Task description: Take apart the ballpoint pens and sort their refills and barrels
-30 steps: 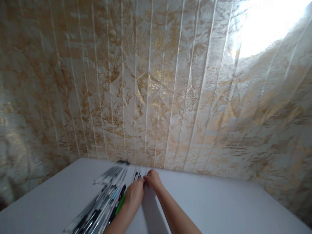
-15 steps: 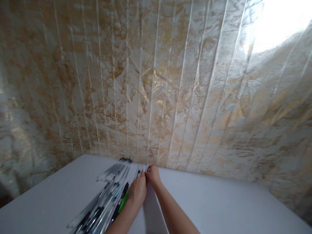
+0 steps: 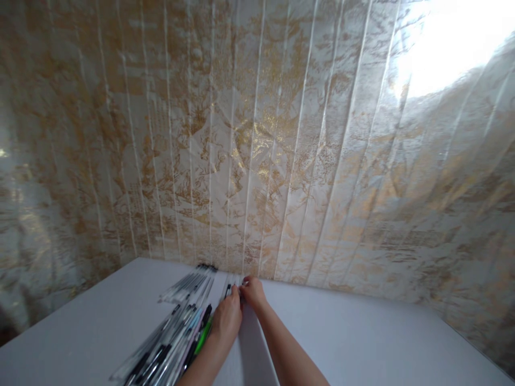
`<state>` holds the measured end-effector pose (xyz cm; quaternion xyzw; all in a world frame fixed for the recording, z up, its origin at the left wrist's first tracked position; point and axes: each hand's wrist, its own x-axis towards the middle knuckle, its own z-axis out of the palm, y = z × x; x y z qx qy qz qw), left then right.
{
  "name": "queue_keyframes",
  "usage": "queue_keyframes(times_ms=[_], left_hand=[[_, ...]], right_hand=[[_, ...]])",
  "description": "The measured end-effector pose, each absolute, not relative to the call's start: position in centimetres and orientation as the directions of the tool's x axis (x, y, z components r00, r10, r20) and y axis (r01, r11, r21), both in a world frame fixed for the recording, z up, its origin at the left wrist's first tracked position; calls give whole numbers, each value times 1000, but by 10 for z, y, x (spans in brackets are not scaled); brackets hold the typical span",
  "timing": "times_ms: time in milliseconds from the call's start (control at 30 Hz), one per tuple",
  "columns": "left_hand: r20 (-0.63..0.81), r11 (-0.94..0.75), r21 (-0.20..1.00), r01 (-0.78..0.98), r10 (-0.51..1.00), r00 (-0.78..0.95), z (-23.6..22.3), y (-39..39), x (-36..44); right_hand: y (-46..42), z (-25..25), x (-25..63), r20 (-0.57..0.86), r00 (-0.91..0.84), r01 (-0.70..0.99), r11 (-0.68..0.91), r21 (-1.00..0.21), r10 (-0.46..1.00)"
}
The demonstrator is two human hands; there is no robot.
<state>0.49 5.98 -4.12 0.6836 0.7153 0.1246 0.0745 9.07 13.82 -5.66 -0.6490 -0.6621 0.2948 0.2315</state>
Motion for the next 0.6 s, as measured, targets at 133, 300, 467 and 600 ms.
queue_keyframes(times_ms=[133, 300, 467, 600], left_hand=[[66, 41, 289, 957, 996, -62, -45, 62, 3], [72, 49, 338, 940, 994, -78, -48, 65, 3], [130, 21, 474, 881, 987, -93, -46, 64, 0], [270, -106, 662, 742, 957, -104, -37, 66, -10]], right_hand=[[138, -57, 90, -68, -64, 711, -2, -703, 996], [140, -60, 90, -60, -68, 681, 2, -732, 996], [140, -61, 92, -34, -48, 605, 2, -796, 998], [121, -61, 98, 13, -27, 503, 25, -864, 1000]])
